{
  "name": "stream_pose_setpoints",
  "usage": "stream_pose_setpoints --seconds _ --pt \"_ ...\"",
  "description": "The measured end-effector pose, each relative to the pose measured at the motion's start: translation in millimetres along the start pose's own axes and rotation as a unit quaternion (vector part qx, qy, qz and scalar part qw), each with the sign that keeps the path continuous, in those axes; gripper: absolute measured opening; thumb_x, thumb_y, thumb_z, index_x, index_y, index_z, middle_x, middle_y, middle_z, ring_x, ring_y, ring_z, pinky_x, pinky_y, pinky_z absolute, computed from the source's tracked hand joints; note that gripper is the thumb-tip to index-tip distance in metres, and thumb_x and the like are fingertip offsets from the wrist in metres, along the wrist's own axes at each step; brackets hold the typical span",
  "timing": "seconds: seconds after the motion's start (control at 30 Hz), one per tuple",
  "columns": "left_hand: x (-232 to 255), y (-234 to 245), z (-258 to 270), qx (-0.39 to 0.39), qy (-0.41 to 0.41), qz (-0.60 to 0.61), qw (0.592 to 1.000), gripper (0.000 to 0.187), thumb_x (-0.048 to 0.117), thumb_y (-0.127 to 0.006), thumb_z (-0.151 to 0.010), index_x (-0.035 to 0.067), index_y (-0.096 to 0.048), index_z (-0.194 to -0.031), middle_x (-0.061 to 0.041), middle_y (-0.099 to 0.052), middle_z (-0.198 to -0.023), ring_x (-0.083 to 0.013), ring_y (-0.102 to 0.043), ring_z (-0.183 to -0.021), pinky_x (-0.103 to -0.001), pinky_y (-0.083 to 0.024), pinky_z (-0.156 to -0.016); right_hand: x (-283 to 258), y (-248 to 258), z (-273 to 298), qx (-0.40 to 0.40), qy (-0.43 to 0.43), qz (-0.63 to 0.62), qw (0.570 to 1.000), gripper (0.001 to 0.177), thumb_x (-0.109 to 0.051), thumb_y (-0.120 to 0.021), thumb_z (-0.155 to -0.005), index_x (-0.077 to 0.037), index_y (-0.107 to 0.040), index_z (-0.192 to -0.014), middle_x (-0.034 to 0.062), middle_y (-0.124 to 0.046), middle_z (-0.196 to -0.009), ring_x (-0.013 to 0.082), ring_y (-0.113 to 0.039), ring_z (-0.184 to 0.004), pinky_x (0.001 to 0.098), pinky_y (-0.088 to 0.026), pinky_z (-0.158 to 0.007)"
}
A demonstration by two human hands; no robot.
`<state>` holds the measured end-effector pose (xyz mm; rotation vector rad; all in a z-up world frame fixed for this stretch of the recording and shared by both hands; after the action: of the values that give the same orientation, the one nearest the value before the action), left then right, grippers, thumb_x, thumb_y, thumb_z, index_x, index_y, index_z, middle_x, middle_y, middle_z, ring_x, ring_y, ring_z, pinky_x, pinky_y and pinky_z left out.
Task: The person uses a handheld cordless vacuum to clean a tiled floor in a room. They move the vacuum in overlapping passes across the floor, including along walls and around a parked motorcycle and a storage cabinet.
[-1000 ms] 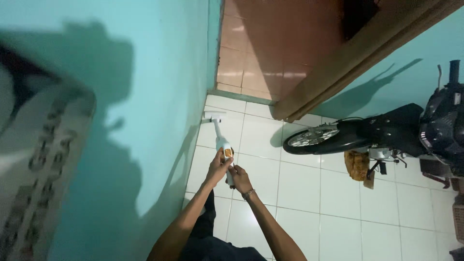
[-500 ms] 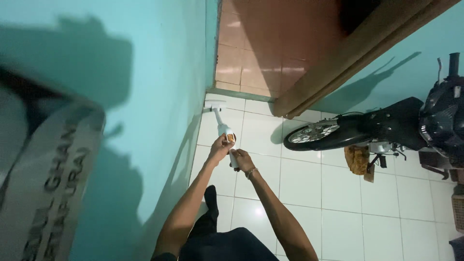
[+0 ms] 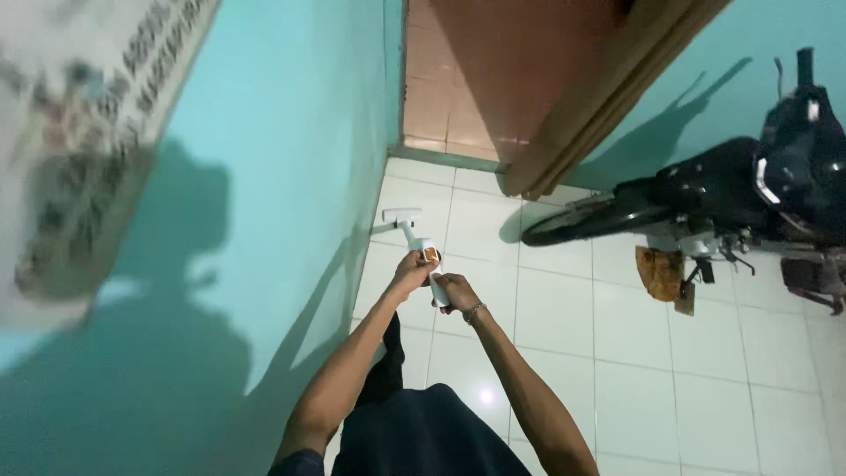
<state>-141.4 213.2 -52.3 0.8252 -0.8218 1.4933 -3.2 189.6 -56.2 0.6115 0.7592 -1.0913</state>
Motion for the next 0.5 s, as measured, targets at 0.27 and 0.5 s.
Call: stream_pose_setpoints --seconds 0.27,0.5 --pt "-63.5 -16.1 129.1 0.018 0.005 0.007 1.0 0.044 0.024 -0.08 -0.084 -0.003 -0.064 -0.114 -0.023 -0.069 -0.101 -0.0332 -0.073 -0.083 -0.044 -0.066 -0.069 59.5 -24.6 129.7 -0.021 -0.003 -0.001 1.0 0.041 -0.034 -0.058 -0.098 0.006 -0.065 -0.103 0.0253 -0.066 -0.066 0.025 -0.065 -0.043 0.0296 -0.056 -0.036" --pt "-71.1 -22.7 196.3 0.017 0.001 0.041 0.999 0.044 0.023 -0.081 -0.083 -0.006 -0.064 -0.111 -0.021 -0.065 -0.095 -0.0303 -0.073 -0.08 -0.043 -0.066 -0.068 64.6 -35.8 200.3 -0.045 0.003 -0.004 0.999 0.04 -0.033 -0.056 -0.1 0.006 -0.065 -0.101 0.0229 -0.065 -0.063 0.0226 -0.063 -0.04 0.0269 -0.052 -0.034"
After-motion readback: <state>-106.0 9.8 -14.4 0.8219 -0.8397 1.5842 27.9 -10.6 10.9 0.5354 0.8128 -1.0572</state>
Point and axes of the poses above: each hand's wrist, its own z-axis away from the middle knuckle, its own y-axis out of the back of the hand, x = y × z, the point moved 6 cm from there along -z, towards the middle knuckle
